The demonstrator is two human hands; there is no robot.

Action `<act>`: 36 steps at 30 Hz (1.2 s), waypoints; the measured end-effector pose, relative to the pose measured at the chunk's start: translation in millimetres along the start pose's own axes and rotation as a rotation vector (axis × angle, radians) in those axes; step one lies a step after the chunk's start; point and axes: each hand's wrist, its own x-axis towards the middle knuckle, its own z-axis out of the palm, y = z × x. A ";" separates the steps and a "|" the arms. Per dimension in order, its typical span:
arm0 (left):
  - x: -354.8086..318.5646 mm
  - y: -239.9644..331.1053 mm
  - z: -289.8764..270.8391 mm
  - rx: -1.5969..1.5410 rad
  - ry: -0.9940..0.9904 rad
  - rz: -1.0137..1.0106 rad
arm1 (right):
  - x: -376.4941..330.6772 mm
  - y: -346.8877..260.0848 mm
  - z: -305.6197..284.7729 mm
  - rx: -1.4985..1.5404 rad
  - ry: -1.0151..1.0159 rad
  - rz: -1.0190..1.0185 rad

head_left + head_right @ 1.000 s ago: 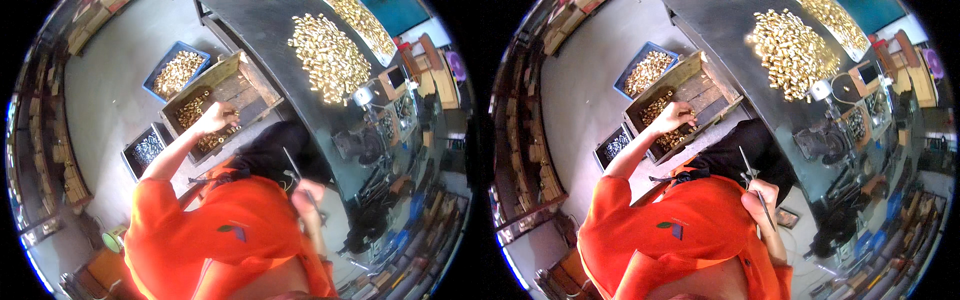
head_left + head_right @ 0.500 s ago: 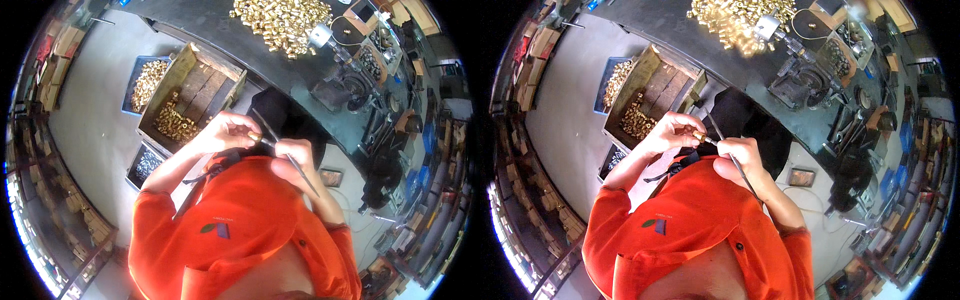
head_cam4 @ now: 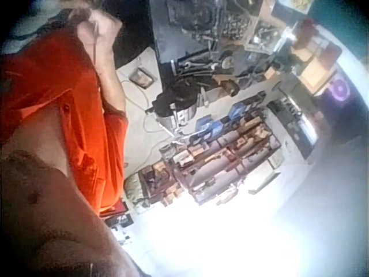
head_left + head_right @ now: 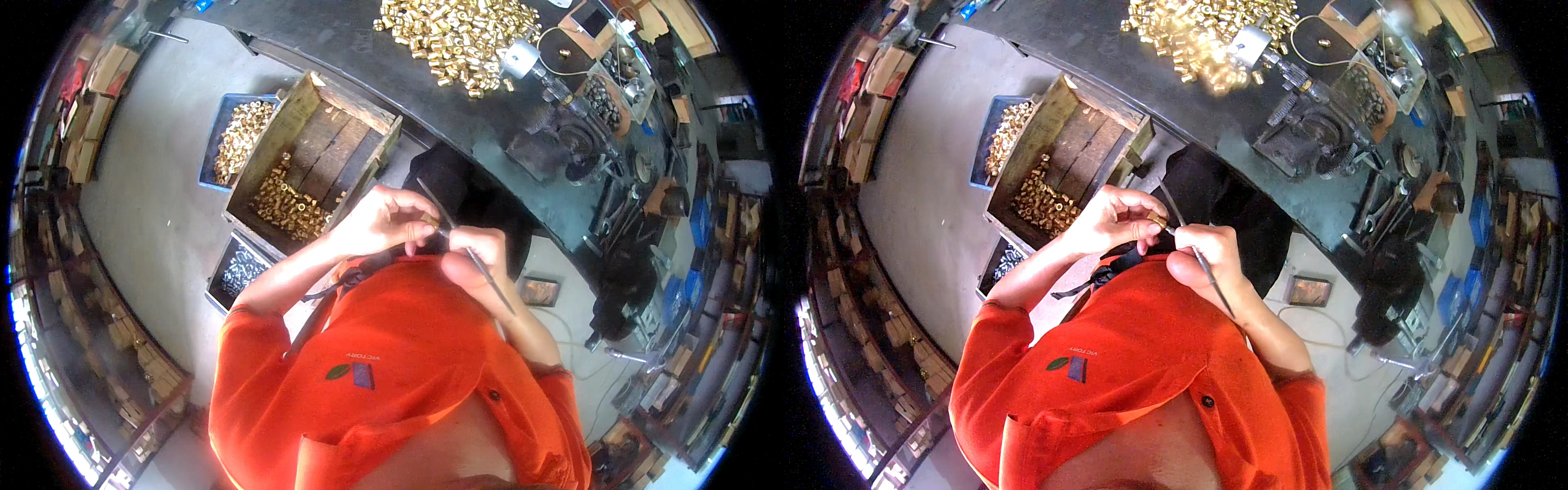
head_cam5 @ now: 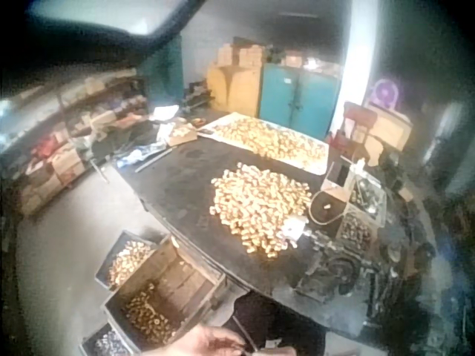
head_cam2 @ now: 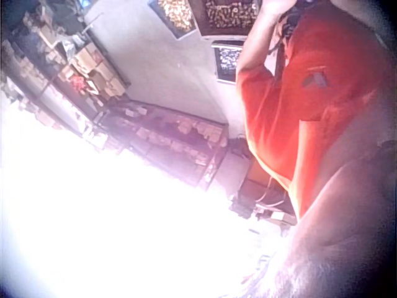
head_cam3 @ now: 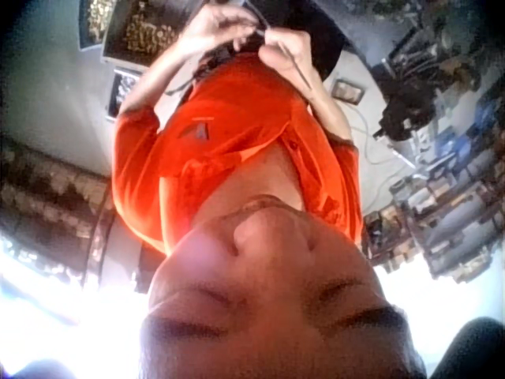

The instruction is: The person repeatedly picks up brass cartridge casings from a wooden crate and uses a metal rod to clean the interior of each casing. After cleaning, the casings are placed onto a pile on the workbench. The person continues this process for the duration of the clip.

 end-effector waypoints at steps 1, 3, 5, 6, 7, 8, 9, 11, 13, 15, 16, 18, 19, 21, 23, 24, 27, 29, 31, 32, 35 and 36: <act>1.6 1.0 -3.2 0.132 0.041 0.067 | 0.0 -4.1 -3.9 -0.006 0.000 0.006; 5.9 2.6 -11.4 0.397 0.123 0.199 | -4.0 -9.0 -13.8 -0.018 0.001 0.018; 10.0 -4.8 -18.5 0.747 0.292 0.273 | -11.7 -5.1 -17.8 0.012 0.001 -0.089; 10.1 -5.9 -20.5 0.869 0.350 0.311 | -12.2 -7.7 -18.4 0.043 -0.029 -0.134; 12.2 -7.7 -23.2 0.968 0.391 0.351 | -12.3 -17.3 -19.4 0.057 -0.049 -0.159; 13.9 -11.3 -27.0 0.965 0.394 0.369 | -12.9 -25.8 -19.3 0.020 -0.072 -0.168; 15.3 -12.5 -27.6 0.995 0.394 0.391 | -11.7 -33.5 -17.5 -0.005 -0.081 -0.152; 14.3 -13.1 -27.0 1.094 0.412 0.431 | -10.9 -32.5 -15.2 0.001 -0.096 -0.157; 13.5 -14.0 -26.6 1.116 0.388 0.455 | -9.1 -28.5 -12.5 0.029 -0.112 -0.162; 13.5 -15.5 -25.2 1.129 0.373 0.482 | -5.5 -25.4 -8.4 0.042 -0.117 -0.131; 14.2 -16.7 -22.8 1.137 0.371 0.495 | -2.7 -23.7 -5.5 0.045 -0.114 -0.101; 16.9 -20.0 -19.7 1.139 0.338 0.516 | 5.6 -22.7 -0.5 0.020 -0.101 -0.024; 18.3 -20.9 -17.3 1.137 0.324 0.523 | 11.6 -19.5 2.7 -0.020 -0.096 -0.045; 21.9 -23.1 -12.8 1.129 0.292 0.540 | 19.0 -8.9 8.1 -0.049 -0.092 -0.061; 24.5 -24.9 -16.3 1.108 0.304 0.525 | 20.5 -3.8 9.4 -0.122 -0.076 -0.134; 25.5 -23.5 -20.3 1.107 0.321 0.524 | 14.1 -8.8 5.5 -0.163 -0.074 -0.162; 33.3 -25.6 -38.5 1.103 0.502 0.543 | -9.0 -23.0 -8.5 -0.220 -0.078 -0.267; 34.7 -14.2 -47.0 1.032 0.570 0.282 | -20.3 -33.3 -15.4 -0.205 0.006 -0.249; 41.6 -10.8 -57.9 1.024 0.566 0.225 | -21.9 -32.4 -15.9 -0.182 -0.009 -0.258; 47.0 -8.8 -59.6 1.019 0.563 0.223 | -22.6 -32.9 -17.6 -0.176 -0.013 -0.264; 74.0 -2.0 -66.9 1.043 0.474 0.268 | -23.2 -30.9 -11.9 -0.073 -0.046 -0.209; 87.5 -1.3 -68.6 1.053 0.442 0.291 | -23.0 -35.6 -13.2 -0.045 -0.053 -0.178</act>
